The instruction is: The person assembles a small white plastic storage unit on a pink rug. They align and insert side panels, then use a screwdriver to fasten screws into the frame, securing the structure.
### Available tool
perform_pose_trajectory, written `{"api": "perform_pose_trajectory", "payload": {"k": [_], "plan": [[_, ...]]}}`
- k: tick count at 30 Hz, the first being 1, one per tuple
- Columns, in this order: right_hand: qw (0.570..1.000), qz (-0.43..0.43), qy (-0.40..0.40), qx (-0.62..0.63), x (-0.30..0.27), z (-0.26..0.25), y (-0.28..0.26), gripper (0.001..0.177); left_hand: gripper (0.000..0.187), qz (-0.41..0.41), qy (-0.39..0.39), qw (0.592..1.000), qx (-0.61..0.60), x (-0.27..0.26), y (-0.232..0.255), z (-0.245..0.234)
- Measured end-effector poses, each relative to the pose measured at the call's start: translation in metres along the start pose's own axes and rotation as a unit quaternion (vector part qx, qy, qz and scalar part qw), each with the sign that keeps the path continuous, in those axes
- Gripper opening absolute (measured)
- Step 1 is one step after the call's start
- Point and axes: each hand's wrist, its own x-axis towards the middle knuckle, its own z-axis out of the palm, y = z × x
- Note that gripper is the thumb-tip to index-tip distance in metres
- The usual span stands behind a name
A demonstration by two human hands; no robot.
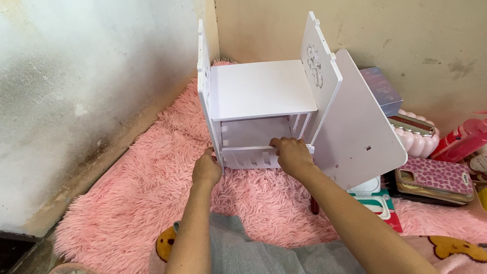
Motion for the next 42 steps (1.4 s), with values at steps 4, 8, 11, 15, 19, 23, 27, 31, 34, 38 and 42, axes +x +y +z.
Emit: {"api": "perform_pose_trajectory", "payload": {"k": [4, 8, 11, 15, 19, 23, 27, 31, 34, 38, 42], "plan": [[1.000, -0.010, -0.002, 0.007, 0.001, 0.000, 0.001, 0.030, 0.050, -0.019, -0.011, 1.000, -0.011, 0.000, 0.000, -0.002], [1.000, -0.023, 0.006, 0.004, 0.000, 0.003, 0.005, 0.030, 0.050, -0.012, -0.013, 0.999, -0.032, 0.003, -0.002, 0.000], [1.000, -0.025, 0.003, -0.009, 0.002, 0.006, 0.007, 0.031, 0.051, -0.010, -0.017, 0.999, -0.039, 0.006, -0.006, 0.005], [0.999, -0.035, 0.017, -0.013, 0.006, 0.009, 0.006, 0.036, 0.052, -0.009, -0.019, 0.999, -0.046, 0.012, -0.011, 0.010], [1.000, -0.025, 0.015, -0.007, 0.004, 0.012, 0.005, 0.038, 0.052, -0.007, -0.013, 0.999, -0.040, 0.014, -0.014, 0.015], [1.000, -0.023, 0.008, 0.008, 0.002, 0.012, 0.006, 0.041, 0.053, 0.002, -0.008, 0.999, -0.053, 0.015, -0.016, 0.016], [0.999, -0.023, 0.018, 0.022, 0.001, 0.014, 0.006, 0.043, 0.054, -0.004, -0.025, 0.997, -0.067, 0.016, -0.017, 0.014], [0.999, -0.030, 0.033, 0.014, 0.000, 0.018, 0.007, 0.040, 0.063, 0.008, -0.006, 0.999, -0.051, 0.015, -0.012, 0.015], [0.998, -0.043, 0.028, 0.020, -0.002, 0.017, 0.007, 0.041, 0.076, -0.016, -0.016, 0.997, -0.067, 0.011, -0.006, 0.017], [0.997, -0.055, 0.050, 0.028, -0.006, 0.011, 0.001, 0.029, 0.088, -0.014, -0.032, 0.996, -0.085, 0.007, 0.004, 0.017], [0.999, -0.025, 0.035, 0.009, -0.005, 0.007, -0.008, 0.022, 0.093, -0.002, -0.028, 0.995, -0.091, 0.008, 0.011, 0.015]]}}
